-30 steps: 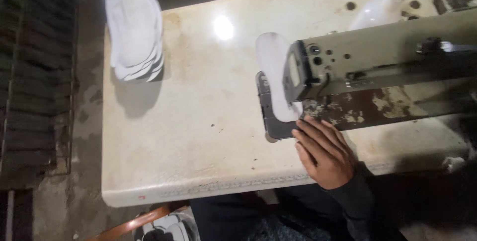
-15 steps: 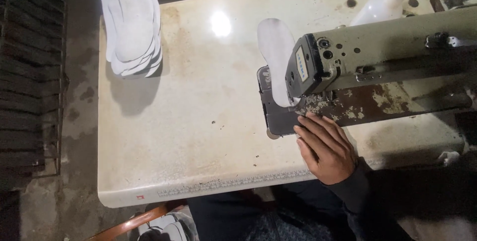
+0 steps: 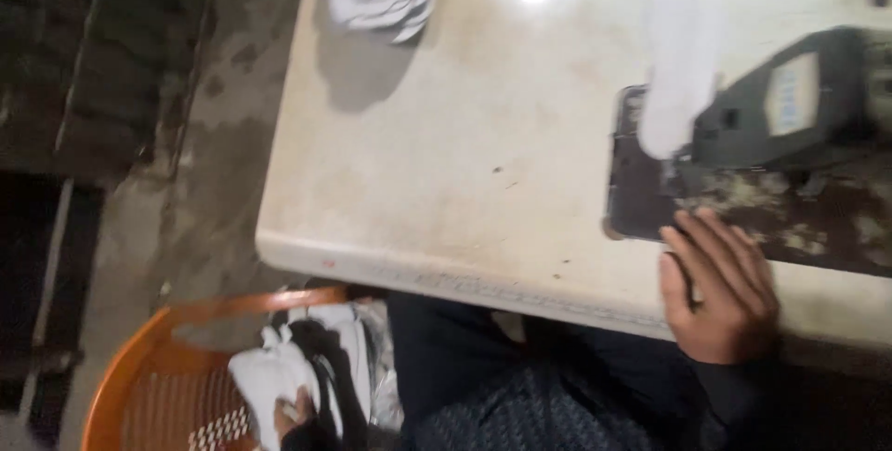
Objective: Stitching the edges of shoe insoles using an industrial sewing machine.
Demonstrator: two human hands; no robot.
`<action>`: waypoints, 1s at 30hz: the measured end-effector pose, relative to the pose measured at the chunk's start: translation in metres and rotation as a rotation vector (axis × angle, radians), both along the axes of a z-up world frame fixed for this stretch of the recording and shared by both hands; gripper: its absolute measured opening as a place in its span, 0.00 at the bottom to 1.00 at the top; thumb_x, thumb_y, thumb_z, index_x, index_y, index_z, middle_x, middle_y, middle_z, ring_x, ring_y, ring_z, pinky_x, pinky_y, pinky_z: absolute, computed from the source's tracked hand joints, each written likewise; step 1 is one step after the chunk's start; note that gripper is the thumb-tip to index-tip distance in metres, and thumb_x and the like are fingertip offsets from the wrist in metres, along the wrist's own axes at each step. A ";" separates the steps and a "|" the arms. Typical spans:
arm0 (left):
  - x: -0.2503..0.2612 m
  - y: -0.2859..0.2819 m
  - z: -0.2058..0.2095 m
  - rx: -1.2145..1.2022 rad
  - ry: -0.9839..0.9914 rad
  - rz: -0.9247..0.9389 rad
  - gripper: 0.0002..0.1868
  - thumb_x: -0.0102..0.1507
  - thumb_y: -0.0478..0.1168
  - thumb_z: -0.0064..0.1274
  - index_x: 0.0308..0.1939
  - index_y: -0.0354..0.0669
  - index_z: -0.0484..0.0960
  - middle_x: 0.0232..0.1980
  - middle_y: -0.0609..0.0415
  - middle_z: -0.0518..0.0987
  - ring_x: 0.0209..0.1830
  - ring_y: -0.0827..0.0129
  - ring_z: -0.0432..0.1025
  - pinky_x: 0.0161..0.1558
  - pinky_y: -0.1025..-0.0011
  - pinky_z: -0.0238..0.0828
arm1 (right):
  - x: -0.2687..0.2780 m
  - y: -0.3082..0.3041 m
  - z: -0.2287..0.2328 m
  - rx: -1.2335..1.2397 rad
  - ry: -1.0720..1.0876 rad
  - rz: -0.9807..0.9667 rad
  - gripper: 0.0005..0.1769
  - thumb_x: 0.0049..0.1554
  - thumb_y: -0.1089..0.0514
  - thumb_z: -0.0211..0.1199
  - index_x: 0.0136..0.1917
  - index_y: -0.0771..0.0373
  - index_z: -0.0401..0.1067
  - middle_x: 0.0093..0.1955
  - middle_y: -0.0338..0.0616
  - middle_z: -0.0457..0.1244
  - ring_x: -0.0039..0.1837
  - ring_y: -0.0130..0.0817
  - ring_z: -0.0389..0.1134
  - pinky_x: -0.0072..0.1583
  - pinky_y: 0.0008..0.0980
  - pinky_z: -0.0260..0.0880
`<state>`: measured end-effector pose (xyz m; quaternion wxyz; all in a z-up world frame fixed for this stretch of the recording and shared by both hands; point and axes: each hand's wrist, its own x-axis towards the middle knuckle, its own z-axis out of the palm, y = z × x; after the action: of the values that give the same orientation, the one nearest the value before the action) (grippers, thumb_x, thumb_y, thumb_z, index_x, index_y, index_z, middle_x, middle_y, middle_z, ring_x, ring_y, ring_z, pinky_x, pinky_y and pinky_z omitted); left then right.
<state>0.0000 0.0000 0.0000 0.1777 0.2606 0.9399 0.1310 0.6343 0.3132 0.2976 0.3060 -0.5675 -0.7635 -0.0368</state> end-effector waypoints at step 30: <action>0.039 0.201 -0.078 -0.619 0.622 -0.643 0.28 0.60 0.26 0.36 0.65 0.44 0.68 0.50 0.36 0.73 0.47 0.37 0.67 0.49 0.45 0.58 | -0.005 0.005 -0.005 0.051 0.107 -0.091 0.14 0.66 0.62 0.63 0.64 0.63 0.80 0.69 0.53 0.70 0.74 0.56 0.68 0.74 0.59 0.65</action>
<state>0.0390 0.2007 -0.0779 -0.0093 0.4968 0.8158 -0.2960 0.6298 0.3180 0.2923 0.3586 -0.5948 -0.7184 -0.0398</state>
